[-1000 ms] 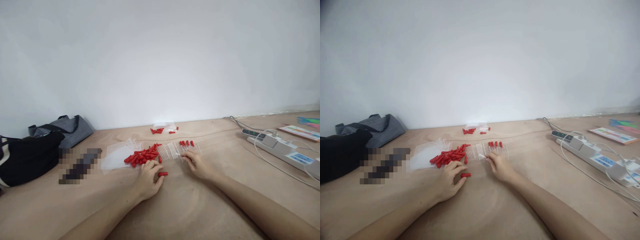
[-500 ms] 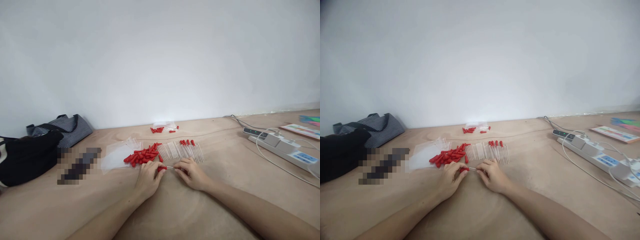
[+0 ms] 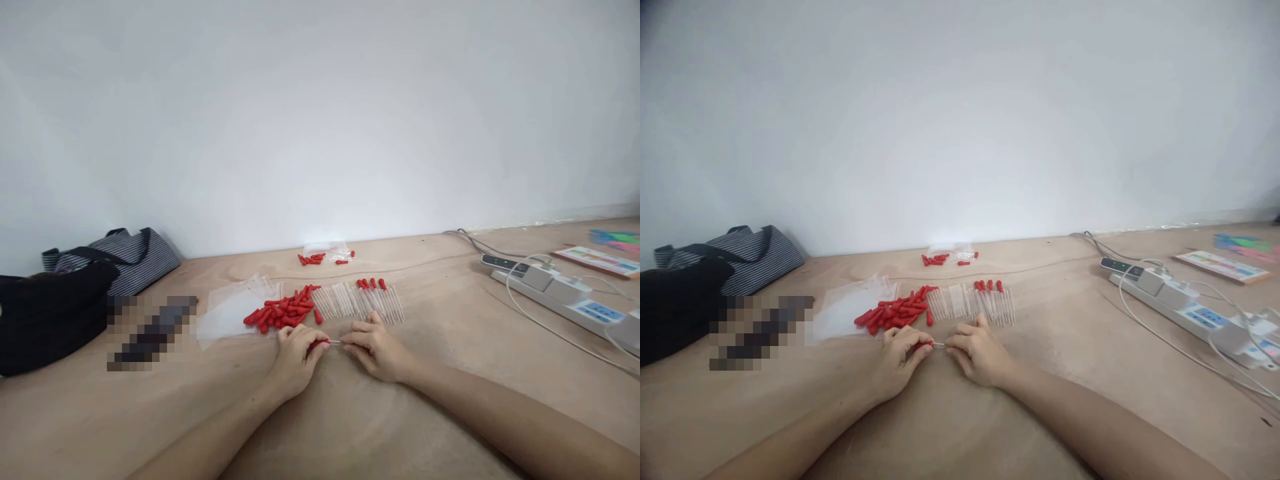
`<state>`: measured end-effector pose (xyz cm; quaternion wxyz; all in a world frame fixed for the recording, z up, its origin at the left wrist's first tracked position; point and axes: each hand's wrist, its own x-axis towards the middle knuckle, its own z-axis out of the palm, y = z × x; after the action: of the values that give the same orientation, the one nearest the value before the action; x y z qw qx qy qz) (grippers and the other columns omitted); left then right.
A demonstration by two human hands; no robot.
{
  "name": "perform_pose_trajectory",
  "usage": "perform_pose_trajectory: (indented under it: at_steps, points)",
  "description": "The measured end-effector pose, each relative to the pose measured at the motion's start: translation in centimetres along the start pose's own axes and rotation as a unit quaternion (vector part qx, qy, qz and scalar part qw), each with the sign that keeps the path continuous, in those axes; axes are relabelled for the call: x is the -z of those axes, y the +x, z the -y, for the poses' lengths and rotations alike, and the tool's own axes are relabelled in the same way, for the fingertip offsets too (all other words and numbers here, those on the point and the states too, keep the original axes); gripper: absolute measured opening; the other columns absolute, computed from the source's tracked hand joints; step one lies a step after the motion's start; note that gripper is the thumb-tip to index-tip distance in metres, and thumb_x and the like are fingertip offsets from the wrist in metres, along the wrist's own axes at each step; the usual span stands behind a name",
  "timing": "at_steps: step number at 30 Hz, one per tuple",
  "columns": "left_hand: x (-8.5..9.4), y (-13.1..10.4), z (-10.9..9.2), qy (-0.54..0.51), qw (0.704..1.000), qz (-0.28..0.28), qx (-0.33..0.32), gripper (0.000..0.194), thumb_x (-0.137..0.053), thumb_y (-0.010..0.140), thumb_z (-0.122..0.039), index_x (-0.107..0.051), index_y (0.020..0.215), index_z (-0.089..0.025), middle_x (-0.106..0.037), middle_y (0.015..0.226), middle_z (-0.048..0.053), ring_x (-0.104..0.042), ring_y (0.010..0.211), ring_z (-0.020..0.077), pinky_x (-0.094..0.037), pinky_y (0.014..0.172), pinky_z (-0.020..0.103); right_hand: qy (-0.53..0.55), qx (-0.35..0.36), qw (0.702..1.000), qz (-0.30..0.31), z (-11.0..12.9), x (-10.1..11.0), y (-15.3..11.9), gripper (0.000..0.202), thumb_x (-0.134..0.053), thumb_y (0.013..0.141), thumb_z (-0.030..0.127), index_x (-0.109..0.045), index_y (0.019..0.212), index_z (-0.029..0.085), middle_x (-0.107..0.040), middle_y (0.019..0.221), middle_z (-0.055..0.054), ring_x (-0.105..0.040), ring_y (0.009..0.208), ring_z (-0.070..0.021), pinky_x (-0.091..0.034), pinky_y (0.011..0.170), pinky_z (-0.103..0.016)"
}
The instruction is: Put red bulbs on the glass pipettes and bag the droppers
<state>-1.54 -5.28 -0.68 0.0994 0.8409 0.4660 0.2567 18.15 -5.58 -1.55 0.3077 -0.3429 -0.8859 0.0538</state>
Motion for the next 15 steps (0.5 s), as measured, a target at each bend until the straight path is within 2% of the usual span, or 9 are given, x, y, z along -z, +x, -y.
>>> perform_pose_trajectory:
  at_steps: [6, 15]
  points:
    - [0.15, -0.15, -0.43, 0.019, 0.998, 0.003, -0.052, 0.010, -0.049, 0.081, -0.021, -0.057, 0.075, -0.021, -0.062, 0.072, -0.003, -0.052, 0.073, 0.0149, -0.023, 0.078, 0.036, -0.096, 0.052, 0.994, -0.011, -0.12, 0.09, 0.02, 0.021, -0.040, 0.082, 0.014, -0.060, 0.086, 0.018, -0.055, 0.070, 0.000, -0.041, 0.058, -0.0102, -0.020, 0.066, -0.030]
    - [0.62, -0.41, -0.97, 0.026, 0.993, -0.014, -0.116, 0.011, -0.048, 0.080, -0.018, -0.055, 0.073, -0.020, -0.061, 0.068, -0.004, -0.052, 0.071, 0.0142, -0.021, 0.083, 0.039, -0.083, 0.035, 0.996, 0.025, 0.24, -0.25, 0.35, 0.018, -0.040, 0.081, 0.013, -0.058, 0.079, 0.016, -0.053, 0.070, -0.001, -0.041, 0.061, -0.0110, -0.021, 0.067, -0.028]
